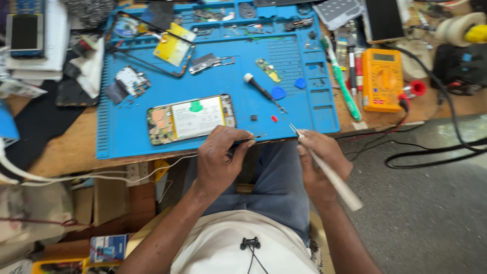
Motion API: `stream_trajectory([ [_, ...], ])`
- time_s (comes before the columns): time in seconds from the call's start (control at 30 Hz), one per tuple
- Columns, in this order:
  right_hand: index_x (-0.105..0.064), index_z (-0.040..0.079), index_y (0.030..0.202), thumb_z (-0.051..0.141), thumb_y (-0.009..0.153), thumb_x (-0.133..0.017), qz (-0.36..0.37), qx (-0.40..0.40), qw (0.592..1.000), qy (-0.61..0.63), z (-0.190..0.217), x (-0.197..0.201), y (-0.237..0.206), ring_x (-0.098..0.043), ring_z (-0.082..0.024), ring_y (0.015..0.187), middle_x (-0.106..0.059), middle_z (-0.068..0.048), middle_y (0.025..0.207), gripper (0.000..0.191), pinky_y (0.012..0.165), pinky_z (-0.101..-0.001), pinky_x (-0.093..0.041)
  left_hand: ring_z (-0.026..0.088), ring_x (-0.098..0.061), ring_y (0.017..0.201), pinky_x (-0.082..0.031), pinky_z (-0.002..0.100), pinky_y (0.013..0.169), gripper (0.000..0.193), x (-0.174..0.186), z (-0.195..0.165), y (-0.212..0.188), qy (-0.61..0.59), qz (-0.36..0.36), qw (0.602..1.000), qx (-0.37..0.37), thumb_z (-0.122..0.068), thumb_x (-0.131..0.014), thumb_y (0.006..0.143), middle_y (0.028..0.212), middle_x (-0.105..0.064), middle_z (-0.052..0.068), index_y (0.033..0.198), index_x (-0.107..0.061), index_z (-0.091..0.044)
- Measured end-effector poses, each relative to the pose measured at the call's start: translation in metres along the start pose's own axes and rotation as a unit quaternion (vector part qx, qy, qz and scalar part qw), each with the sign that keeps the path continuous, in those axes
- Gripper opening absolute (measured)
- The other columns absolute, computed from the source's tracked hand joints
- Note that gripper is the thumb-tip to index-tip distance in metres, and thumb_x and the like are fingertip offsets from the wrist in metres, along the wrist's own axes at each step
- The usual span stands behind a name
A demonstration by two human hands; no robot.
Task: The person works on a disassembled smartphone, using a screwdriver to remove screws and tweezers to handle small components. They apply a liquid from a green bottle to a small circuit board and continue manipulating parts on a blue mat.
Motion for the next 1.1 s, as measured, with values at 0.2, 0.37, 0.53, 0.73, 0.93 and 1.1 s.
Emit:
stream_trajectory([
  [0.2,-0.071,0.004,0.101,0.003,0.090,-0.077,0.002,0.135,0.974,-0.181,-0.007,0.015,-0.024,-0.073,-0.027,0.102,-0.076,-0.014,0.105,0.013,0.088,-0.0405,-0.056,0.026,-0.070,0.094,-0.057,0.037,0.079,0.018,0.000,-0.002,0.008,0.028,0.018,0.999,-0.031,-0.003,-0.077,0.091,0.100,-0.074,0.008,0.108,-0.070,-0.006],
  [0.37,-0.071,0.001,0.111,0.006,0.097,-0.074,-0.066,-0.055,0.995,0.055,-0.014,0.014,-0.028,-0.078,-0.020,0.098,-0.077,-0.013,0.111,0.015,0.079,-0.0281,-0.067,0.027,-0.068,0.090,-0.056,0.039,0.078,0.020,-0.002,-0.005,0.013,0.036,0.059,0.996,-0.052,-0.003,-0.076,0.090,0.097,-0.072,0.009,0.109,-0.070,-0.006],
  [0.53,-0.072,-0.003,0.110,0.001,0.097,-0.070,0.027,-0.100,0.992,0.073,0.006,-0.002,-0.016,-0.074,-0.017,0.090,-0.078,-0.016,0.111,0.013,0.075,-0.0242,-0.058,0.026,-0.066,0.090,-0.054,0.040,0.079,0.021,0.002,-0.008,0.015,0.031,0.071,0.996,-0.050,-0.001,-0.076,0.089,0.093,-0.072,0.009,0.109,-0.071,-0.007],
  [0.73,-0.072,-0.005,0.110,-0.001,0.099,-0.066,0.074,-0.128,0.982,0.114,0.018,-0.018,0.004,-0.076,-0.018,0.102,-0.077,-0.016,0.112,0.013,0.090,-0.0279,-0.061,0.024,-0.068,0.090,-0.056,0.038,0.078,0.023,0.001,-0.005,0.013,0.037,0.079,0.995,-0.044,0.000,-0.075,0.089,0.096,-0.074,0.008,0.110,-0.071,-0.006],
  [0.93,-0.072,-0.004,0.111,0.001,0.099,-0.068,0.079,-0.121,0.984,0.101,0.013,-0.019,0.005,-0.076,-0.018,0.101,-0.077,-0.016,0.111,0.013,0.090,-0.0287,-0.062,0.024,-0.069,0.091,-0.057,0.038,0.079,0.020,-0.001,0.001,0.010,0.039,0.082,0.994,-0.053,-0.001,-0.075,0.090,0.096,-0.074,0.007,0.109,-0.071,-0.006],
  [1.1,-0.073,-0.003,0.111,0.002,0.099,-0.069,0.082,-0.109,0.986,0.095,0.011,-0.021,0.005,-0.077,-0.019,0.101,-0.077,-0.016,0.110,0.013,0.089,-0.0295,-0.063,0.022,-0.070,0.090,-0.058,0.036,0.077,0.019,-0.004,0.004,0.008,0.049,0.082,0.994,-0.049,-0.004,-0.076,0.091,0.092,-0.074,0.006,0.109,-0.072,-0.007],
])
Point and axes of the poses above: each hand's wrist, its own y-axis towards the middle knuckle, its own x-axis out of the back of the hand, z = x × y, the point moved 1 cm from there along y, towards the middle knuckle
